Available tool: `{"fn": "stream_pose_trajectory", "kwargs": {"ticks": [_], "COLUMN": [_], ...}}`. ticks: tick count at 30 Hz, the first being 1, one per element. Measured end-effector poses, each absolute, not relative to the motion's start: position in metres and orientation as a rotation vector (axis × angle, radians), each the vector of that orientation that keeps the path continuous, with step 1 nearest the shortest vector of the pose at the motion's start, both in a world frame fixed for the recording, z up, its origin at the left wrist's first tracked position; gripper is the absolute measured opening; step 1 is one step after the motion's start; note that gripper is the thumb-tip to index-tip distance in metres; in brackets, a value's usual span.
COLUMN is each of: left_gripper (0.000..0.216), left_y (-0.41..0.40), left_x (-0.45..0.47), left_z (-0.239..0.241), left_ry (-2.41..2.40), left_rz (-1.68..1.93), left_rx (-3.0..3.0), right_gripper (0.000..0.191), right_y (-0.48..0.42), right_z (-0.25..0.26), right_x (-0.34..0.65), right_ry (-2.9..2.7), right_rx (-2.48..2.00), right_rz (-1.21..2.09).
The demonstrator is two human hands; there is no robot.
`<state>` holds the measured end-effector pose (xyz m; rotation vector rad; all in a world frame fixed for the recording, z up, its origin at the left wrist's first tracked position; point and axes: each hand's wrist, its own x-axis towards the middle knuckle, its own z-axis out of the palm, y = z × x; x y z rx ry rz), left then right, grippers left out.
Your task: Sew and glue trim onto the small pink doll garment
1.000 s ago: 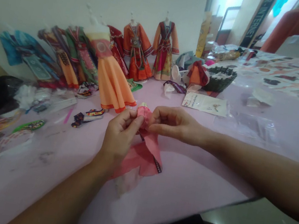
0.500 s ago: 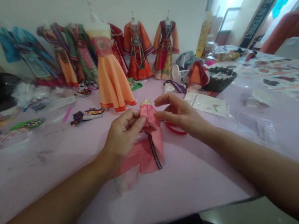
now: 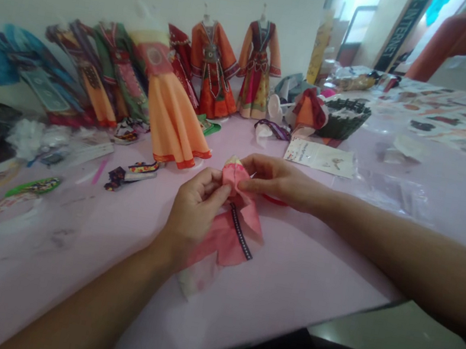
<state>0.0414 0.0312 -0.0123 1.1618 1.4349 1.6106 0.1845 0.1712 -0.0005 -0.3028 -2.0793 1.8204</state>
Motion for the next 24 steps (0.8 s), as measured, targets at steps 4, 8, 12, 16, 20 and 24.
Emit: {"fn": "stream_pose_trajectory", "kwargs": {"ticks": [4, 8, 12, 16, 20, 24], "left_gripper": [0.007, 0.009, 0.009, 0.009, 0.01, 0.009], "left_y": [0.0322, 0.0323, 0.0313, 0.031, 0.0302, 0.0285], "left_x": [0.0418, 0.0428, 0.0441, 0.0458, 0.0469, 0.0477], "left_z": [-0.0134, -0.0126, -0.0116, -0.01, -0.0089, -0.0082], "left_ry": [1.449, 1.465, 1.456, 1.467, 1.474, 1.474], "left_rz": [1.608, 1.597, 1.589, 1.583, 1.577, 1.553], "left_rx": [1.157, 1.167, 1.193, 1.183, 1.173, 1.174], "right_gripper": [0.034, 0.04, 0.041, 0.04, 0.037, 0.038], "right_y": [0.1713, 0.1702, 0.1702, 0.1713, 0.1709, 0.1695], "right_z": [-0.0009, -0.0008, -0.002, -0.0034, -0.0033, -0.0013], "right_x": [0.1837, 0.1828, 0.1823, 0.1822, 0.1816, 0.1815], "right_ry": [-2.058, -2.06, -2.043, -2.017, -2.006, -1.988], "right_rx": [-0.289, -0.271, -0.244, -0.216, -0.187, -0.19], "right_rz": [1.834, 1.838, 1.883, 1.888, 1.894, 1.882]}}
